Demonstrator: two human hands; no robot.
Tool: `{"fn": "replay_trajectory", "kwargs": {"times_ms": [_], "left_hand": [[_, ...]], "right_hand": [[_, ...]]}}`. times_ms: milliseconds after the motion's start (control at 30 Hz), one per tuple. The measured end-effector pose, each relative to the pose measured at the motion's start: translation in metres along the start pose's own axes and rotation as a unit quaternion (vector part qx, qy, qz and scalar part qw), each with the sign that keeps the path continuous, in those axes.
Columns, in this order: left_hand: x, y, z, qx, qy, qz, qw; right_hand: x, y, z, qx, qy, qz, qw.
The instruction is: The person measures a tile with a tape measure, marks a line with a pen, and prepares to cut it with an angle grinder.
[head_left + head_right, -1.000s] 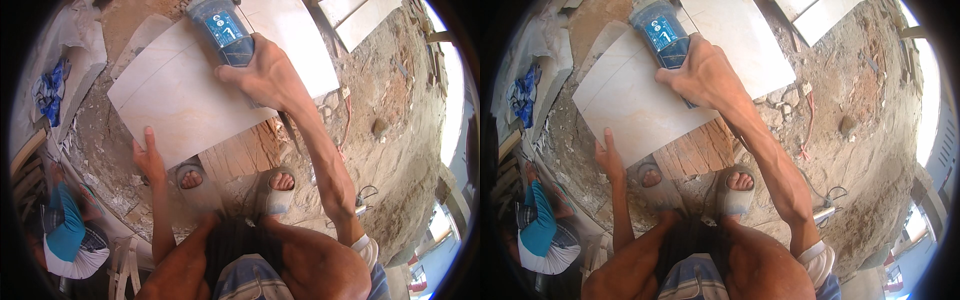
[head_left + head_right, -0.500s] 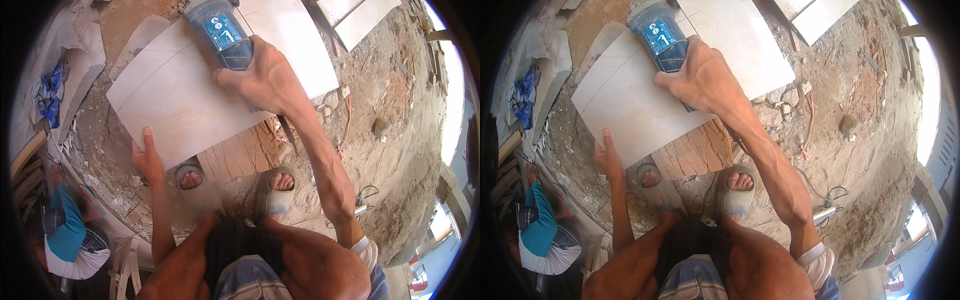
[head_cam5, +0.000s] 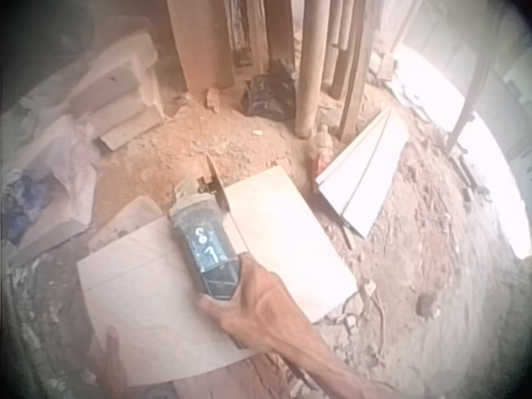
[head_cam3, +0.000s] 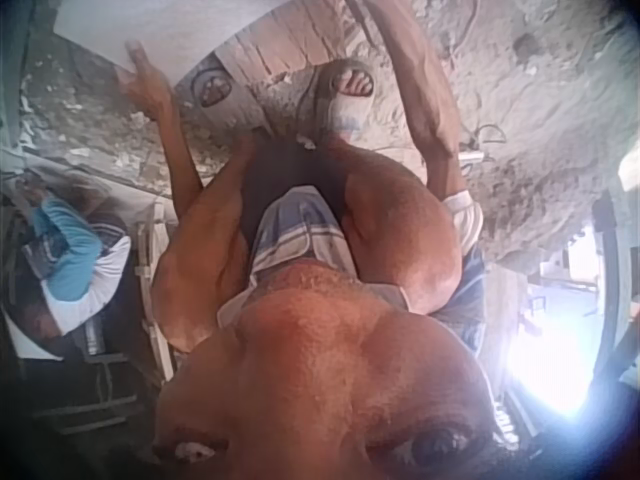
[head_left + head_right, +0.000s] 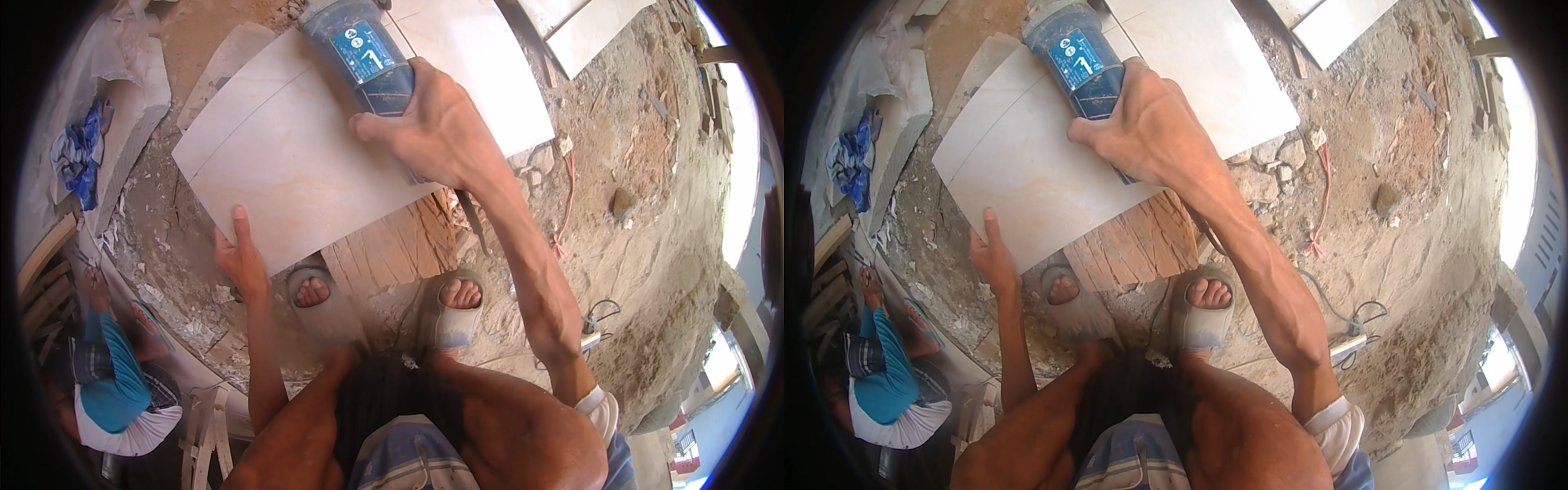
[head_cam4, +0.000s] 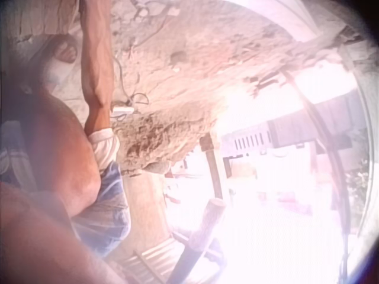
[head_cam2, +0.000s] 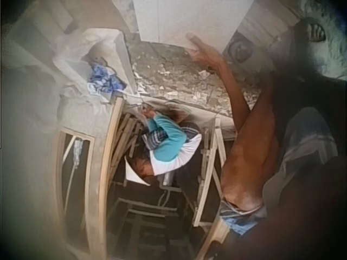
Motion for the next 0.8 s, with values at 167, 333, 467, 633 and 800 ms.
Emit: {"fn": "replay_trajectory", "kwargs": {"times_ms": [167, 333, 467, 633, 800], "left_hand": [[-0.0005, 0.0005, -0.0018, -0.005, -0.001, 0.003, 1.000], [-0.0003, 0.0000, -0.0024, -0.004, -0.002, 0.002, 1.000], [0.0003, 0.0003, -0.0011, -0.002, 0.002, -0.003, 1.000], [-0.0016, -0.0005, -0.0022, -0.012, -0.002, 0.005, 1.000], [0.0004, 0.0011, -0.0005, 0.001, -0.004, 0.001, 1.000]], "right_hand": [[-0.0023, -0.0019, 0.0001, -0.001, -0.002, -0.005, 1.000], [-0.0037, -0.0040, 0.0000, -0.006, -0.003, -0.001, 1.000], [-0.0060, -0.0032, 0.0008, 0.003, -0.003, 0.000, 1.000], [-0.0067, -0.0056, 0.0002, -0.002, -0.004, -0.002, 1.000], [-0.0087, -0.0056, 0.0007, -0.002, 0.001, -0.007, 1.000]]}}
Point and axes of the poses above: each hand's wrist, its own x-axis towards the middle knuckle, its own z-axis out of the back of the hand, y = z × x, the point moved 6 cm from there along x, towards the middle knuckle, and after that the axes turned 3 degrees about -y, right-handed, at the moved point
